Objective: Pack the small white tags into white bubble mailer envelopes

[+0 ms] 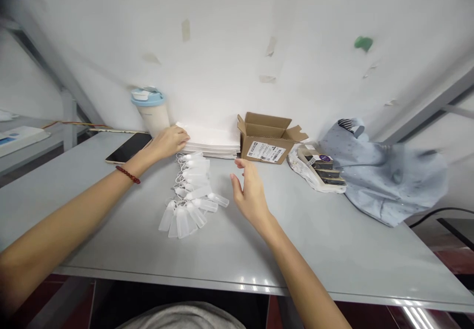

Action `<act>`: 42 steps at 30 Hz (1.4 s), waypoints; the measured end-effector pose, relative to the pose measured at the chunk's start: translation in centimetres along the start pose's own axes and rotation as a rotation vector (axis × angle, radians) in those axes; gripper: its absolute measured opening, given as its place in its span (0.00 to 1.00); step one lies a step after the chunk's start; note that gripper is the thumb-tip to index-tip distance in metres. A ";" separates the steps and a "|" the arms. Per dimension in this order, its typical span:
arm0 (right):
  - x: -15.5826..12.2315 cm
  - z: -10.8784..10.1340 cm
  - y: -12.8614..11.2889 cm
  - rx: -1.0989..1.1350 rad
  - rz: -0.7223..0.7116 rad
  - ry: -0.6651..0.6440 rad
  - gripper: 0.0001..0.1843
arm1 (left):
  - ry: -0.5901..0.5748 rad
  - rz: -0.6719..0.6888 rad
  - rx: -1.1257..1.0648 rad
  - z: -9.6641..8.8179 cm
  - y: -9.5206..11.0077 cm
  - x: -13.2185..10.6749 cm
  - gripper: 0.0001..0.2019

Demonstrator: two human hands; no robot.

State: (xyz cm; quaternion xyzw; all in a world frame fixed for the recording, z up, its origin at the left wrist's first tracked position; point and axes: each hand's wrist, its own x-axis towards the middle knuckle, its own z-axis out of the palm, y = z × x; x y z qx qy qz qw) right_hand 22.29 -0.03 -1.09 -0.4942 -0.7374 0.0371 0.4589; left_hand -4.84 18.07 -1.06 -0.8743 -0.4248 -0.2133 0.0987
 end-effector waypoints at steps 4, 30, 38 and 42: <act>0.0 0.0 0.4 -0.067 -0.030 0.004 0.14 | 0.139 0.005 0.074 -0.1 0.3 -1.1 0.12; -0.4 -0.1 -0.2 -0.593 -0.307 -0.064 0.35 | 0.107 -0.481 -1.139 -6.9 10.4 -5.7 0.17; -0.5 -0.4 -1.6 -0.491 -0.293 -0.204 0.51 | -0.277 -0.398 -1.542 -6.8 12.5 -6.3 0.11; -0.4 -0.4 -1.3 -0.465 -0.267 -0.161 0.50 | -0.287 -0.302 -1.467 -6.6 14.0 -6.6 0.10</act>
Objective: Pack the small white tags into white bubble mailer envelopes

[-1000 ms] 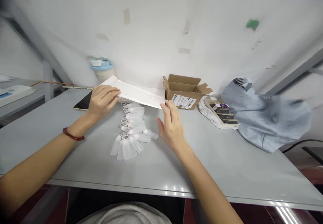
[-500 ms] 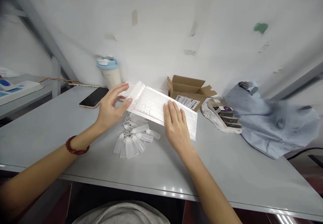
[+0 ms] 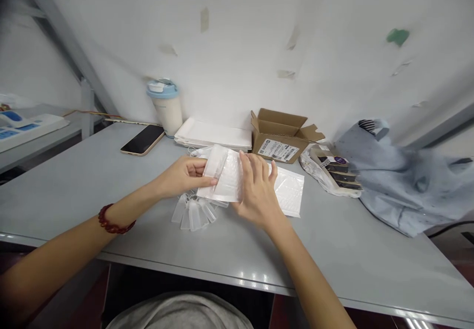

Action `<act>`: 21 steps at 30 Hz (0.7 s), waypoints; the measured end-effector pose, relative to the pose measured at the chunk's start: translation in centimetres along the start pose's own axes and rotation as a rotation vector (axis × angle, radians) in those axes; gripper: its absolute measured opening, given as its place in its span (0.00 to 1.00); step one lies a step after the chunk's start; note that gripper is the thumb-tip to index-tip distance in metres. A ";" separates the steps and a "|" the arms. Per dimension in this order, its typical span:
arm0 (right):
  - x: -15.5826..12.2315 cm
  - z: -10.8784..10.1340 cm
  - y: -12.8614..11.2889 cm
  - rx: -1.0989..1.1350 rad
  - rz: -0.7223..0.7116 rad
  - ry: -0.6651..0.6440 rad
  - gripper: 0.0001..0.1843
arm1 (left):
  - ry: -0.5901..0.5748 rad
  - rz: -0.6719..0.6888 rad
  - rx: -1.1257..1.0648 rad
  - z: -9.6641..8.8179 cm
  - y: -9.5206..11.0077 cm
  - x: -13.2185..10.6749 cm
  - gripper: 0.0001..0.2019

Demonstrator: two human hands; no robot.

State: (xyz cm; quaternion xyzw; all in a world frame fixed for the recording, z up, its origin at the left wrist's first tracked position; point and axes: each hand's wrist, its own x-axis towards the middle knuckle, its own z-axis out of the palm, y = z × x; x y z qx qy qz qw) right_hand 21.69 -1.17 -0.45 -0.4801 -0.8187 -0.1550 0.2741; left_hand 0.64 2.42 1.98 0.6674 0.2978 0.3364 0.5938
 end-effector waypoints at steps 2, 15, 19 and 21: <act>0.1 0.0 0.4 -0.004 0.020 0.009 0.47 | 0.056 0.015 0.071 0.1 0.0 -0.1 0.09; 0.0 -1.6 5.7 0.019 0.180 -0.032 0.28 | -0.037 -0.084 0.796 -2.4 1.2 -1.0 0.08; 0.0 -1.3 5.3 0.028 0.194 -0.098 0.26 | -0.082 -0.100 0.862 -1.9 0.8 -0.8 0.10; 0.0 -1.2 5.0 0.041 0.181 -0.124 0.27 | -0.084 -0.099 0.888 -1.7 0.6 -0.8 0.10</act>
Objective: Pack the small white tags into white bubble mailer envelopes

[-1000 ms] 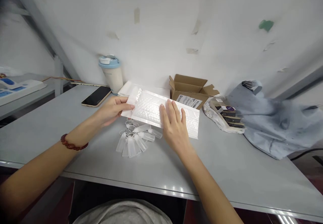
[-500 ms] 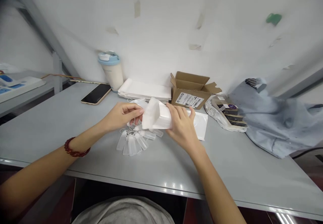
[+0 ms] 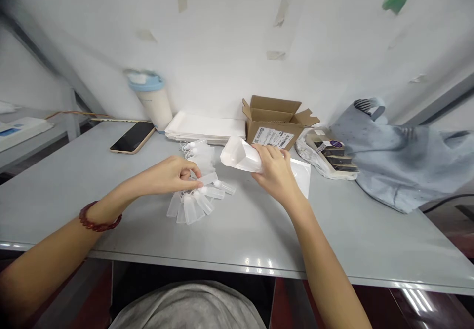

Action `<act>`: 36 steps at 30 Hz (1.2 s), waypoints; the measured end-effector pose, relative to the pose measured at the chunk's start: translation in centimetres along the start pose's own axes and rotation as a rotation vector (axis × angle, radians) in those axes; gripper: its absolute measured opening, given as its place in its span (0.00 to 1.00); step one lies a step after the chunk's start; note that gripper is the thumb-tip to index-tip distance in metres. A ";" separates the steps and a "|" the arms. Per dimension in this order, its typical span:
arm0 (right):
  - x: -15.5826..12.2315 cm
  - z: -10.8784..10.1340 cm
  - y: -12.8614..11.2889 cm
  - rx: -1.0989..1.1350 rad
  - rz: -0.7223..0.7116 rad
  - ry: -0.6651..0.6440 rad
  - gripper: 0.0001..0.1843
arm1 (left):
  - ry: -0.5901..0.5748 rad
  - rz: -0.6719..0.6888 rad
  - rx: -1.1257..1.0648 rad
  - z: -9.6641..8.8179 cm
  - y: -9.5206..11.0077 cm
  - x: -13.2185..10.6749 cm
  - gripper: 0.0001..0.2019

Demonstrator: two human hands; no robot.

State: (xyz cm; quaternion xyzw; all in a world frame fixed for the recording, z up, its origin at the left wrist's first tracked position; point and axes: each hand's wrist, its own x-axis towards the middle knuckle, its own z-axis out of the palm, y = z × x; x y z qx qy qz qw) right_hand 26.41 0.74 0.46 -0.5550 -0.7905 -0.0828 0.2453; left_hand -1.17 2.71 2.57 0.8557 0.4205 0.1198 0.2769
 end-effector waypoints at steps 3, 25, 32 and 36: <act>0.0 0.2 -0.2 0.006 -0.011 -0.020 0.27 | 0.009 0.016 0.020 0.3 0.1 0.0 0.08; -0.8 0.0 -3.8 -0.014 -0.213 -0.003 0.26 | 0.499 0.270 -0.173 1.6 0.8 -0.1 0.10; -0.5 -0.7 -3.5 0.102 -0.125 -0.065 0.26 | 0.535 0.509 -0.167 1.5 0.9 -0.3 0.13; -0.5 -0.8 -3.3 0.104 -0.106 -0.065 0.27 | 0.559 0.502 -0.272 1.8 0.8 -0.1 0.10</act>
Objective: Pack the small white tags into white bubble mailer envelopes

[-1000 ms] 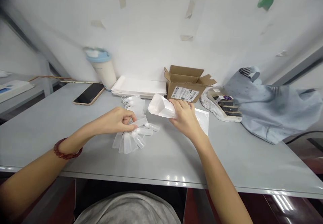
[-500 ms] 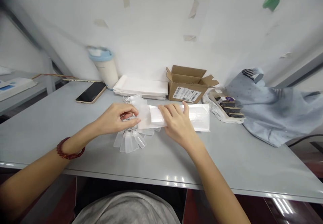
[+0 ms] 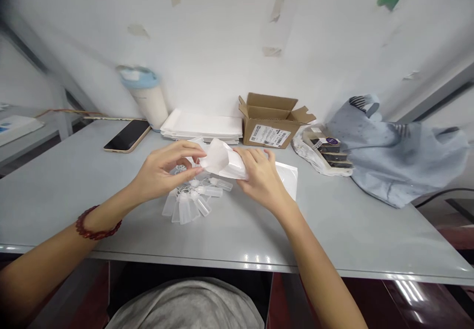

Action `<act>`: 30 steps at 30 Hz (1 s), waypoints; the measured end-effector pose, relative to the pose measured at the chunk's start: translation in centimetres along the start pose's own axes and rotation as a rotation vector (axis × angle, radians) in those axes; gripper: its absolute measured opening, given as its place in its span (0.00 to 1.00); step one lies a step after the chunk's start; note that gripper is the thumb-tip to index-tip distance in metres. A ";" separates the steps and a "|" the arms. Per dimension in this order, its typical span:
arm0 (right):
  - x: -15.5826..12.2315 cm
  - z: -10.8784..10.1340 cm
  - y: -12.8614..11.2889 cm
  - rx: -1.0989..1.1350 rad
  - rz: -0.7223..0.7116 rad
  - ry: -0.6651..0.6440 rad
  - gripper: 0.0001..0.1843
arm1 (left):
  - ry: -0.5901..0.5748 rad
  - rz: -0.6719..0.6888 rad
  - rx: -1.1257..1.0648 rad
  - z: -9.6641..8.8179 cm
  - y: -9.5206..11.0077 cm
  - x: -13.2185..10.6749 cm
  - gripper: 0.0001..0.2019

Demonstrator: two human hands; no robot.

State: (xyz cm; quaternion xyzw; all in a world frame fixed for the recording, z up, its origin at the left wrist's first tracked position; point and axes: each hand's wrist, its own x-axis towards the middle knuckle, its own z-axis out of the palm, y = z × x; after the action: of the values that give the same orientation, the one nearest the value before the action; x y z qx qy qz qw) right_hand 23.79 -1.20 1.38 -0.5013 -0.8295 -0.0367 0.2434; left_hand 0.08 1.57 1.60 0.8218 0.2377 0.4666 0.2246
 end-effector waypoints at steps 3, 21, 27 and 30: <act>0.0 -0.1 0.2 -0.002 -0.003 -0.001 0.28 | 0.112 -0.043 -0.062 0.2 -0.1 0.0 0.07; 0.1 -0.8 0.8 0.110 0.025 0.058 0.29 | 0.190 0.155 0.098 0.8 0.7 -0.5 0.13; 0.3 -1.3 2.3 0.190 0.131 0.163 0.28 | 0.141 0.050 0.047 0.4 0.5 -0.2 0.10; 0.3 -1.6 2.3 0.225 0.146 0.153 0.27 | 0.091 -0.021 0.059 0.1 0.6 -0.2 0.08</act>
State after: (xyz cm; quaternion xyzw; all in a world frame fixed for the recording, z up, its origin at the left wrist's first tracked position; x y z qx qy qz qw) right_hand 26.17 -0.27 2.48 -0.5257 -0.7687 0.0361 0.3626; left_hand 0.19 1.00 1.81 0.8034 0.2701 0.4939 0.1940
